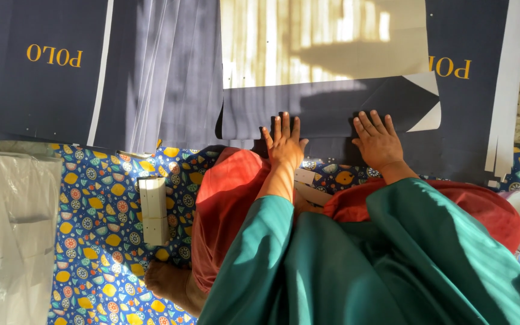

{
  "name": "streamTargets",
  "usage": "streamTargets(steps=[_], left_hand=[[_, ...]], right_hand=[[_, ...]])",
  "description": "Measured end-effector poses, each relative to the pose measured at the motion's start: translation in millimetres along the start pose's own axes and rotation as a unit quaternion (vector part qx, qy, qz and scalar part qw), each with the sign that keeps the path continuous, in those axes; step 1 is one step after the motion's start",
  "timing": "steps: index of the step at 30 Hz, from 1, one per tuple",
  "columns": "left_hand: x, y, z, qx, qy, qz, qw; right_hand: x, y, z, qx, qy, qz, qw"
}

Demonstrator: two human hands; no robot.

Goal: The person applies adhesive to white cardboard strips with a stick and presses them onto printed cardboard sheets, folding the sheets along pre-scored lines to form sections of shopping bags.

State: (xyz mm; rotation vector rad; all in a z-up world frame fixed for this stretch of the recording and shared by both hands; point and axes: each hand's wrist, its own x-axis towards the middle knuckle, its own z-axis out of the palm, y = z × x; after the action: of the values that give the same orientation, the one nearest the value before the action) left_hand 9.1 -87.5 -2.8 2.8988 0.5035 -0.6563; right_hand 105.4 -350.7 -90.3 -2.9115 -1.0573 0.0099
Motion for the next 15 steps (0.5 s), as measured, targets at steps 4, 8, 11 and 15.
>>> streamTargets(steps=[4,8,11,15], left_hand=[[2.9,-3.7,9.6,-0.034,-0.03,0.0,0.999],[3.9,-3.2,9.9,-0.034,-0.04,-0.003,0.999],[3.9,-4.0,10.0,-0.029,-0.043,-0.001,0.999],[0.6,-0.1,0.7,-0.025,-0.067,-0.005,0.997]], right_hand=[[-6.1,-6.8,-7.6,0.017,-0.067,0.016,0.998],[-4.7,-11.8,-9.9,0.035,-0.127,0.047,0.99],[3.6,-33.2,-33.2,0.05,-0.15,0.099,0.982],[26.5,-79.3,-69.2,0.097,-0.149,0.192,0.965]])
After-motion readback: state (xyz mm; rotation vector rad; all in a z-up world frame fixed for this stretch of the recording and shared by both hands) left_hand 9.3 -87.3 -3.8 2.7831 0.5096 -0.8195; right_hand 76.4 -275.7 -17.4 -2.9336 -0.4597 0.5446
